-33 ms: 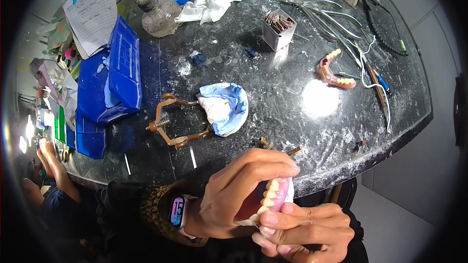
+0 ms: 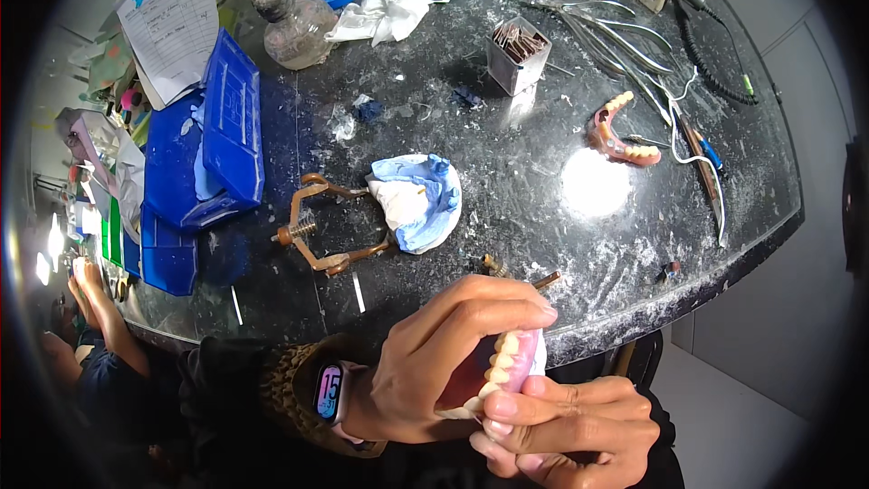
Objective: The person carves wax on a dental prosthesis using a metal tool, tests its fit onto a dental articulator, and removes the denture base by hand.
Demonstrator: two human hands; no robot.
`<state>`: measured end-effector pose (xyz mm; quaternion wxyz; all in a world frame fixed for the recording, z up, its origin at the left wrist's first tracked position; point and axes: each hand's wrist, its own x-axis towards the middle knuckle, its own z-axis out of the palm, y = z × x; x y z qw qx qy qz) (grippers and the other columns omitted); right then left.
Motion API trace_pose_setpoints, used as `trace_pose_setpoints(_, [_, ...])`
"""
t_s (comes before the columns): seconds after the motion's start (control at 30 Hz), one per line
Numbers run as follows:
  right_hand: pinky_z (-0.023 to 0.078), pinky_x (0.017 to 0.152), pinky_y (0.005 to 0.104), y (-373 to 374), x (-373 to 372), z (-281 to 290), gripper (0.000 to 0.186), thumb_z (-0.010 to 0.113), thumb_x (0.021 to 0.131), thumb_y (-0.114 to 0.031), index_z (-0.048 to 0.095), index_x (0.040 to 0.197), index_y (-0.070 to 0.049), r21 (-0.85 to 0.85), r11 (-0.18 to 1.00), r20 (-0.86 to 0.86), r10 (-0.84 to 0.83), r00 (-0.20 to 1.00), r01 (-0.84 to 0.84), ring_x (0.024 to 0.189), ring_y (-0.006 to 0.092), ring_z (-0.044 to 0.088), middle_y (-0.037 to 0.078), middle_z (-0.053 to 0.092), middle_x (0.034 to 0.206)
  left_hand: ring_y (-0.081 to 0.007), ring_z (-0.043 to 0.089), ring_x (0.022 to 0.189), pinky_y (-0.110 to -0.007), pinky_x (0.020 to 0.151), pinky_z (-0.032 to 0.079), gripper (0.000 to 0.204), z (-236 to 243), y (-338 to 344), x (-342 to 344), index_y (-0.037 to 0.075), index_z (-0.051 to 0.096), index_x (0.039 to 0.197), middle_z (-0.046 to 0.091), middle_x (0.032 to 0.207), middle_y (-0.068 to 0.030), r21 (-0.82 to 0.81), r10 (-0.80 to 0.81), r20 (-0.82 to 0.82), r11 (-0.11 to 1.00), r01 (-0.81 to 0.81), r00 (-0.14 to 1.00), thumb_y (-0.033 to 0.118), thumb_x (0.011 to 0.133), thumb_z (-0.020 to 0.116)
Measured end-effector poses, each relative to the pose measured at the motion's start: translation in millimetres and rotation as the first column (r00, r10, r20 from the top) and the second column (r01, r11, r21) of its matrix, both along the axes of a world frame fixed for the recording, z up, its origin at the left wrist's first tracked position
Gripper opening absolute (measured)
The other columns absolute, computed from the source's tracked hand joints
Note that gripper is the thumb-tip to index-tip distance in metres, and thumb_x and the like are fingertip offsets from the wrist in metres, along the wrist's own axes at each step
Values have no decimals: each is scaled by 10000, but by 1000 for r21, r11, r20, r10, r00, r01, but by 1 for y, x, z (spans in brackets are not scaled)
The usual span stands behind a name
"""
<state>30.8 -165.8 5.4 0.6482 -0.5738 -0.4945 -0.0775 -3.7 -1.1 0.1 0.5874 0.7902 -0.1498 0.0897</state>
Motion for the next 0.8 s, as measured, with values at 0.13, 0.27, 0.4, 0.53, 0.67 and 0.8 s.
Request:
trace_pose_setpoints(0.13, [577,723,419,-2,3,-4,342,713,646,157,401,592,30,25,994,-150,113,982,-111,874,373,679,265,628,738,-303,604,1011,-371,828,516,539,-2,4,-4,-41,532,1126,581,1091,-176,-7,2,-41,1000,-2,999,254,731,749])
trace_pose_setpoints(0.27, [585,725,379,-7,-7,-21,301,722,627,160,462,633,8,96,994,-143,72,987,-59,857,364,681,211,630,744,-303,606,1008,-362,826,516,531,2,0,-1,-39,535,1123,583,1091,-171,-9,-5,-35,1000,5,999,190,706,770])
trace_pose_setpoints(0.4, [582,769,342,-12,-7,-30,363,734,620,163,443,712,-33,148,989,-223,8,975,26,841,352,682,164,625,750,-301,607,1008,-356,825,517,532,3,-3,-1,-37,535,1118,587,1087,-165,38,18,-3,999,-18,1000,103,669,784])
trace_pose_setpoints(0.53, [573,782,349,-11,-9,-35,391,722,633,171,395,705,-30,225,974,-363,63,930,21,857,352,678,190,620,757,-293,610,1005,-352,820,520,531,2,-1,0,-35,534,1118,589,1083,-162,67,13,7,998,-13,1000,85,665,784])
trace_pose_setpoints(0.67, [564,801,343,-13,-6,-33,375,728,627,173,424,731,-22,235,972,-363,73,929,15,857,348,679,179,625,758,-290,613,999,-348,810,524,535,3,-3,1,-34,534,1122,588,1082,-162,65,10,0,998,-10,1000,91,667,785])
trace_pose_setpoints(0.8, [571,791,370,-12,1,-24,351,766,594,149,491,721,-30,118,991,-242,95,966,-69,812,330,692,180,662,752,-288,617,990,-343,798,531,530,3,-1,1,-30,539,1113,590,1075,-159,84,10,8,996,-11,1000,106,666,788])
